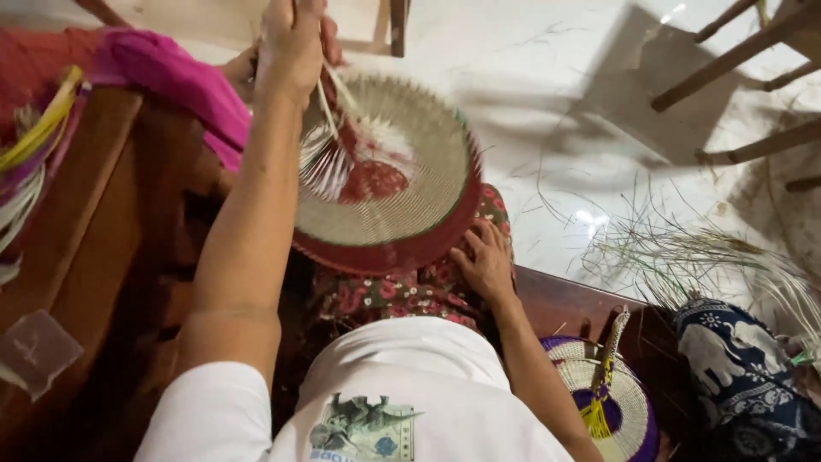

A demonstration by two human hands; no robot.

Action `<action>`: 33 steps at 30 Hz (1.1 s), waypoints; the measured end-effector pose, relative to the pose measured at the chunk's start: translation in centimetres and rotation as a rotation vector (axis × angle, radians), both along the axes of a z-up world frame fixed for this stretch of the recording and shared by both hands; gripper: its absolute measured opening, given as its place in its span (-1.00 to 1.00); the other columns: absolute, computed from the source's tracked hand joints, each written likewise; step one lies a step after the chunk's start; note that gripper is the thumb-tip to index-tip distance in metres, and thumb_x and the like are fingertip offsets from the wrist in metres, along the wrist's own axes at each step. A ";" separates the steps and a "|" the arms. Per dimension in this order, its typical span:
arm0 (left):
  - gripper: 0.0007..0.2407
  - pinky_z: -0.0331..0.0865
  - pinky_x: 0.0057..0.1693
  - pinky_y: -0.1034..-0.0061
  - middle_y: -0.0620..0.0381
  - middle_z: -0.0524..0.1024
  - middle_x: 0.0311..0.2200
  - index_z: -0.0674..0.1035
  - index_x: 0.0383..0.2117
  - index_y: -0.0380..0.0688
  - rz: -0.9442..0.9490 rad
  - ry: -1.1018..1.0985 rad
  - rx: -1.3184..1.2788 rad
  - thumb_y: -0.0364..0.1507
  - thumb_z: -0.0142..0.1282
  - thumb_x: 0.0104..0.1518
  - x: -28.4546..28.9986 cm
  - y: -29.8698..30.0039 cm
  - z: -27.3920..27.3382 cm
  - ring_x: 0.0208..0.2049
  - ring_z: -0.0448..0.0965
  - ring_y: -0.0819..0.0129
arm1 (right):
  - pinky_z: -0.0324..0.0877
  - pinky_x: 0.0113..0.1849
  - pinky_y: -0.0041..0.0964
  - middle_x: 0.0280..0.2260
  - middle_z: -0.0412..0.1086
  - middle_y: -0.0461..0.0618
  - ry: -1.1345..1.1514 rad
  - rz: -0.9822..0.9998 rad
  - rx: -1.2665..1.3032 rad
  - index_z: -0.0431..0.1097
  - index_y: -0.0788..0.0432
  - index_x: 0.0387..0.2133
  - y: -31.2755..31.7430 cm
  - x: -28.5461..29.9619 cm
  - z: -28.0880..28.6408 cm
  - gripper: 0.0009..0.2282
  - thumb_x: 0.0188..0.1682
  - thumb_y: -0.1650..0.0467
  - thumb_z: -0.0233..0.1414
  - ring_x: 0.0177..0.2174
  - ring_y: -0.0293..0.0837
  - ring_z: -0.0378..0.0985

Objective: The person is weaving a traditional fan using dried plant fibers, occasionally using a small blade to trim the material.

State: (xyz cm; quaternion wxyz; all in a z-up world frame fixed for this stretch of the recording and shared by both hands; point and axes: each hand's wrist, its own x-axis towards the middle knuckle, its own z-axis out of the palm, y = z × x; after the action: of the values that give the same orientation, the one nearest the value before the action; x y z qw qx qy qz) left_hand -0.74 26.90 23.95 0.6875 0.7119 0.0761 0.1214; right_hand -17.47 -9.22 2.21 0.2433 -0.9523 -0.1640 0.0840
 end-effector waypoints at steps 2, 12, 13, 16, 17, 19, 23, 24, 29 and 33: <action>-0.73 0.38 -0.49 0.60 0.23 0.39 -0.79 0.46 -0.70 -0.02 0.147 -0.025 -0.026 -0.37 -0.10 0.21 1.2 0.4 -0.7 -0.72 0.46 0.51 | -0.09 0.21 0.32 0.32 0.08 0.13 0.060 -0.039 -0.051 0.40 0.02 0.04 0.2 -0.2 -0.1 -0.59 0.02 0.10 0.00 0.31 0.26 -0.03; -0.67 0.54 -0.20 0.57 0.28 0.55 -0.58 0.51 -0.62 0.01 -0.057 -0.018 0.004 -0.41 -0.32 0.28 1.9 2.5 -5.1 -0.48 0.57 0.51 | -0.03 0.19 0.30 0.27 0.18 0.04 -0.019 -0.044 0.018 0.42 0.01 0.10 -0.2 -0.4 -0.1 -0.52 0.04 0.03 -0.05 0.28 0.22 0.06; -0.70 0.50 -0.21 0.62 0.31 0.49 -0.65 0.50 -0.63 0.04 -0.002 0.074 0.009 -0.33 -0.21 0.26 0.7 1.7 -3.2 -0.54 0.52 0.55 | 0.05 0.16 0.26 0.22 0.25 0.05 -0.087 -0.002 0.114 0.46 0.04 0.05 -0.2 -0.2 0.1 -0.58 0.04 0.10 0.00 0.22 0.22 0.17; -0.76 0.44 -0.27 0.62 0.22 0.36 -0.59 0.40 -0.38 -0.05 -0.152 -0.043 0.114 -0.22 -0.17 0.39 -6.0 -2.2 4.5 -0.56 0.42 0.51 | 0.28 -0.01 -0.16 0.01 0.45 -0.10 0.088 -0.286 0.510 0.55 -0.02 -0.06 -1.4 -0.7 1.5 -0.74 0.02 0.25 0.11 -0.02 -0.12 0.38; -0.74 0.43 -0.31 0.57 0.10 0.30 -0.46 0.31 -0.12 -0.18 -0.303 -0.265 0.212 -0.21 -0.23 0.55 -9.2 -3.0 7.5 -0.52 0.38 0.43 | 0.42 -0.16 -0.53 -0.15 0.58 -0.27 0.328 -0.569 0.826 0.59 -0.11 -0.10 -1.7 -1.1 2.1 -0.80 0.00 0.33 0.17 -0.20 -0.46 0.48; -0.72 0.40 -0.33 0.63 0.19 0.29 -0.45 0.29 -0.10 -0.12 -0.376 -0.112 0.184 -0.15 -0.27 0.48 -10.8 -4.8 6.6 -0.52 0.35 0.48 | 0.38 0.00 -0.30 -0.06 0.54 -0.18 0.399 -0.827 0.815 0.54 -0.03 -0.10 -0.9 -1.7 11.8 -0.77 -0.01 0.29 0.12 -0.09 -0.28 0.49; -0.66 0.26 -0.51 0.75 0.23 0.31 -0.54 0.29 -0.04 -0.25 -0.404 0.026 0.296 -0.17 -0.37 0.45 -11.3 -7.5 4.9 -0.64 0.26 0.52 | 0.56 -0.15 -0.43 -0.18 0.54 -0.07 0.086 -1.117 0.804 0.49 0.05 -0.23 -7.9 -3.3 15.6 -0.85 0.10 0.34 -0.04 -0.18 -0.16 0.60; -0.66 0.26 -0.51 0.75 0.23 0.31 -0.54 0.29 -0.04 -0.25 -0.397 0.019 0.297 -0.17 -0.37 0.45 -10.9 -7.8 4.5 -0.64 0.26 0.52 | 0.56 -0.15 -0.43 -0.18 0.54 -0.07 0.082 -1.109 0.808 0.49 0.05 -0.23 -9.7 -3.9 16.3 -0.85 0.10 0.34 -0.04 -0.18 -0.16 0.60; -0.53 0.17 -0.59 0.77 0.28 0.36 -0.57 0.35 -0.05 -0.25 -0.446 0.074 0.406 -0.04 -0.41 0.33 -10.3 -10.1 5.1 -0.69 0.22 0.57 | 0.48 -0.26 -0.20 -0.51 0.42 -0.14 -0.611 -1.410 1.502 0.42 0.02 -0.55 -22.7 -8.5 15.3 -0.82 0.07 0.39 -0.01 -0.41 -0.16 0.55; -0.62 0.15 -0.62 0.66 0.28 0.34 -0.58 0.30 -0.02 -0.24 -0.470 -0.048 0.428 -0.13 -0.32 0.39 -10.0 -9.9 3.4 -0.71 0.25 0.57 | 0.53 -0.27 -0.19 -0.55 0.50 -0.01 -0.827 -1.642 1.530 0.48 0.14 -0.50 -27.4 -10.1 15.0 -0.86 -0.05 0.35 0.05 -0.43 -0.08 0.66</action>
State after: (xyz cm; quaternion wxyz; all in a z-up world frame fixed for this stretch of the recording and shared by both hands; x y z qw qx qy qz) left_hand -10.76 17.04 27.31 0.5328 0.8355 -0.1341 -0.0109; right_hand -27.59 -36.61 17.22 0.6568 -0.3356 0.4202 -0.5285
